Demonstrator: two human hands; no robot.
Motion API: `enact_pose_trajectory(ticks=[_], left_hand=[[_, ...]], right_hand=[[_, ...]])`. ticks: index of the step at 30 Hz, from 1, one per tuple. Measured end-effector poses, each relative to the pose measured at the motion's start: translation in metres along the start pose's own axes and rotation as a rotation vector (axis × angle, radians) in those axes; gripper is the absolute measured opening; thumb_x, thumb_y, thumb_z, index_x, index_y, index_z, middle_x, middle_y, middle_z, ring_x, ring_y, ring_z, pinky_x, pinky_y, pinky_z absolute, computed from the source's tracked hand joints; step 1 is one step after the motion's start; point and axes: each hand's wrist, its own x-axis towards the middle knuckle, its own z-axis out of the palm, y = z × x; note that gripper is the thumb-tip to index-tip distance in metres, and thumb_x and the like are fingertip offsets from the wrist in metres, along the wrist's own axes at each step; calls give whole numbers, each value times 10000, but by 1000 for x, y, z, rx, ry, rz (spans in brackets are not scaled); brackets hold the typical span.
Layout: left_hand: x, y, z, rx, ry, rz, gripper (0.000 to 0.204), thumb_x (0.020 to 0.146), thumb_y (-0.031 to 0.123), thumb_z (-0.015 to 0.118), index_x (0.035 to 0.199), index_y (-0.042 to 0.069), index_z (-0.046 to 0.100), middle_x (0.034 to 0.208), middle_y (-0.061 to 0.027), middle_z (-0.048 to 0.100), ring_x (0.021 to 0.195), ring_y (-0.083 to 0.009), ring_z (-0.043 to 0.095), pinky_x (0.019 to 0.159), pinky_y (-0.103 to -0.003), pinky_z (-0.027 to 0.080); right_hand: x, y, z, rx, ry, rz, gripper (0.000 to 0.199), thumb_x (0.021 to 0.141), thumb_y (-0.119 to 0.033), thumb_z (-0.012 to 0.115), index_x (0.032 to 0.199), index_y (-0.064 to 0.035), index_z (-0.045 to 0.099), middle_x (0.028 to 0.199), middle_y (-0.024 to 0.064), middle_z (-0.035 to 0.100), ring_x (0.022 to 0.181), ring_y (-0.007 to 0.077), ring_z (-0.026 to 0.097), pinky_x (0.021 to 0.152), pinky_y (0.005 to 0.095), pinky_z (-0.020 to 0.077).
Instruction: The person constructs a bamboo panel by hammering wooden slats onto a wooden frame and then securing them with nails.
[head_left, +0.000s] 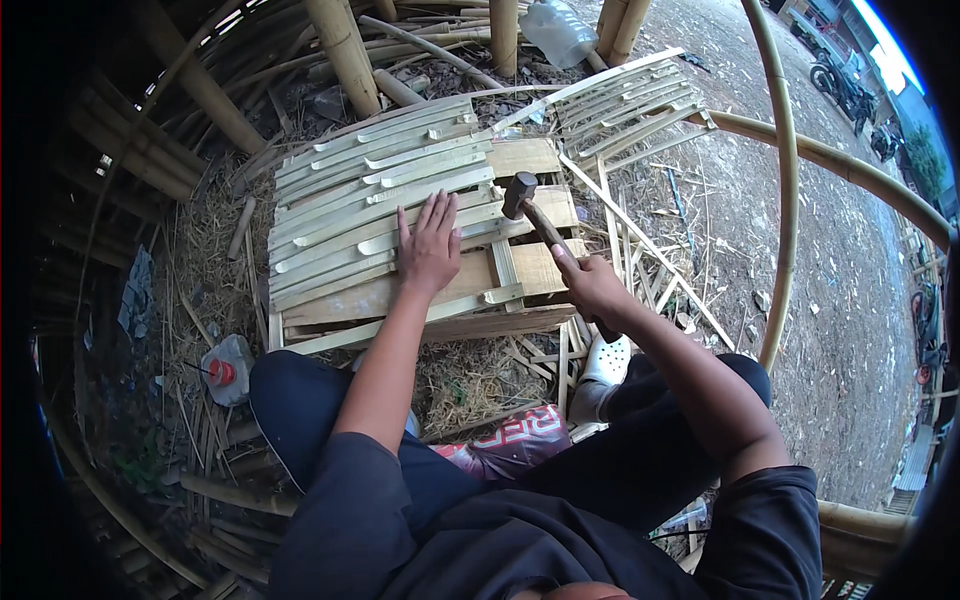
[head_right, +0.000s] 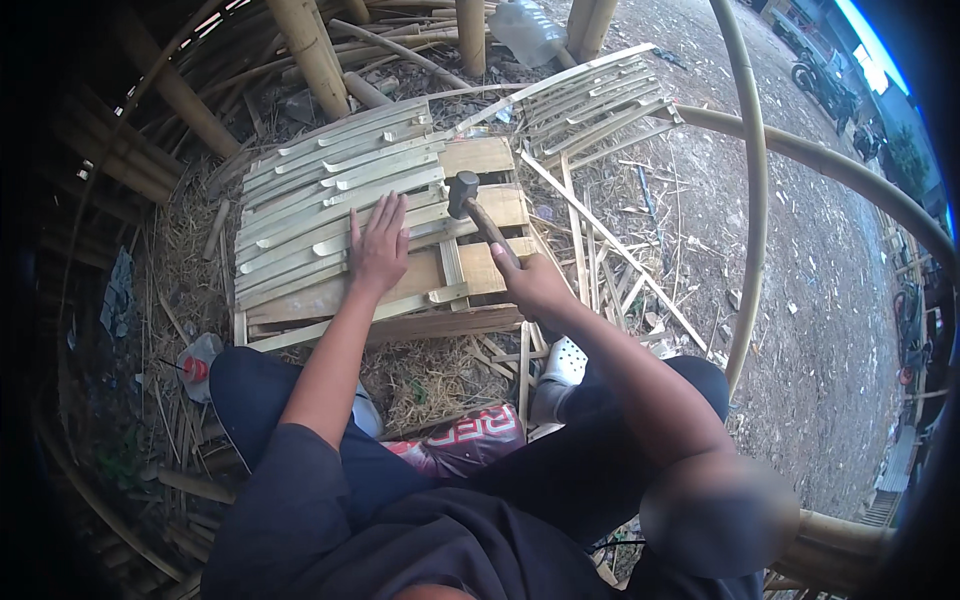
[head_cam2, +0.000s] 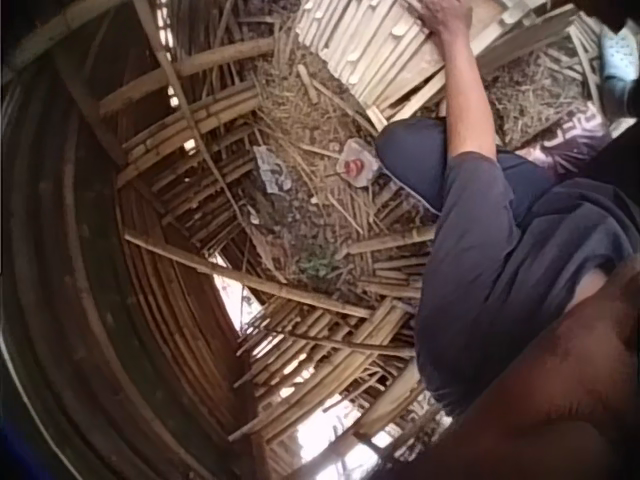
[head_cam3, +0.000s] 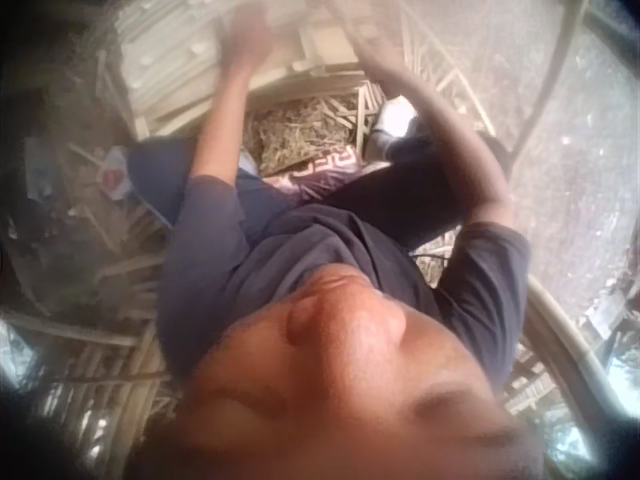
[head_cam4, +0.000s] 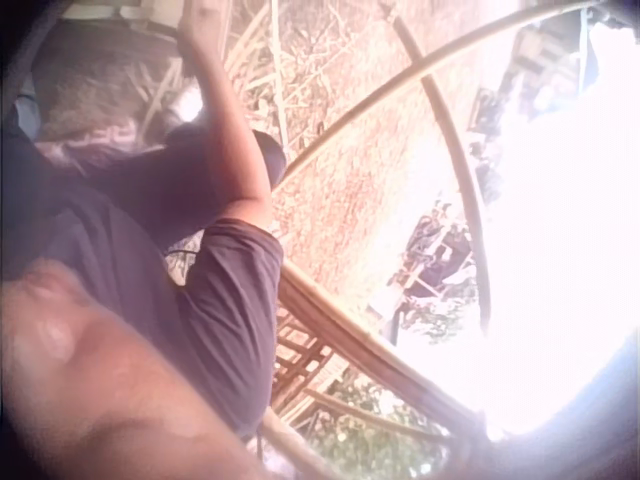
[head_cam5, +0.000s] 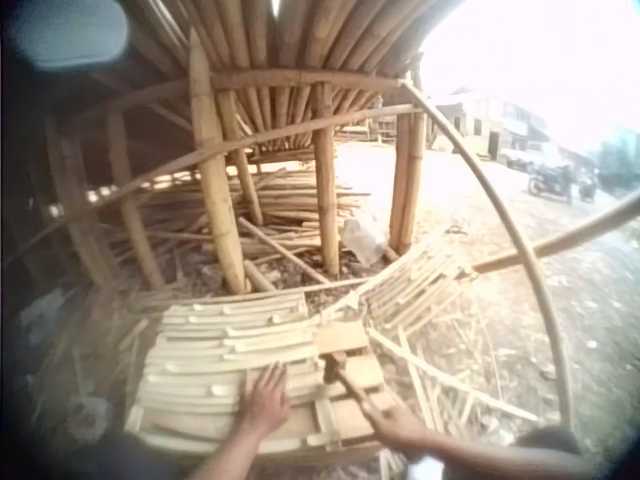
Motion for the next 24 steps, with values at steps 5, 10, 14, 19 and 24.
enact_pose_trajectory(ticks=[5,10,14,19,24], left_hand=[[-1,-4,7,31,23,-67,567,1030,320,394,1585,205,379,1672,-78,301,1550,-271,255,1257,-587,95],[2,0,8,64,34,-61,588,1006,317,402,1581,197,383,1667,-76,306,1541,-266,267,1255,-586,113],[0,-1,7,53,57,-64,581,1003,321,414,1568,184,407,1656,-78,331,1537,-260,279,1255,-582,119],[2,-6,5,-159,114,-97,520,990,276,467,1494,155,510,1588,-73,444,1500,-244,362,1250,-571,161],[6,-4,4,-176,160,-120,461,949,203,527,1400,134,600,1513,-70,535,1442,-238,449,1234,-566,216]], right_hand=[[-5,7,2,-227,-2,-180,687,1031,-616,501,618,-68,486,539,-19,432,469,104,384,436,347,338],[-5,8,5,-411,18,-281,728,1040,-588,503,622,7,543,529,38,446,507,147,411,494,410,373],[-6,6,6,-487,26,-265,723,1022,-592,506,787,70,673,654,231,632,644,356,663,654,489,505],[-7,10,5,-436,105,-294,689,1035,-563,527,713,41,597,569,82,486,548,176,459,537,432,402],[1,17,4,-416,72,-276,716,1029,-596,512,706,39,592,568,76,490,549,172,466,537,428,406]])
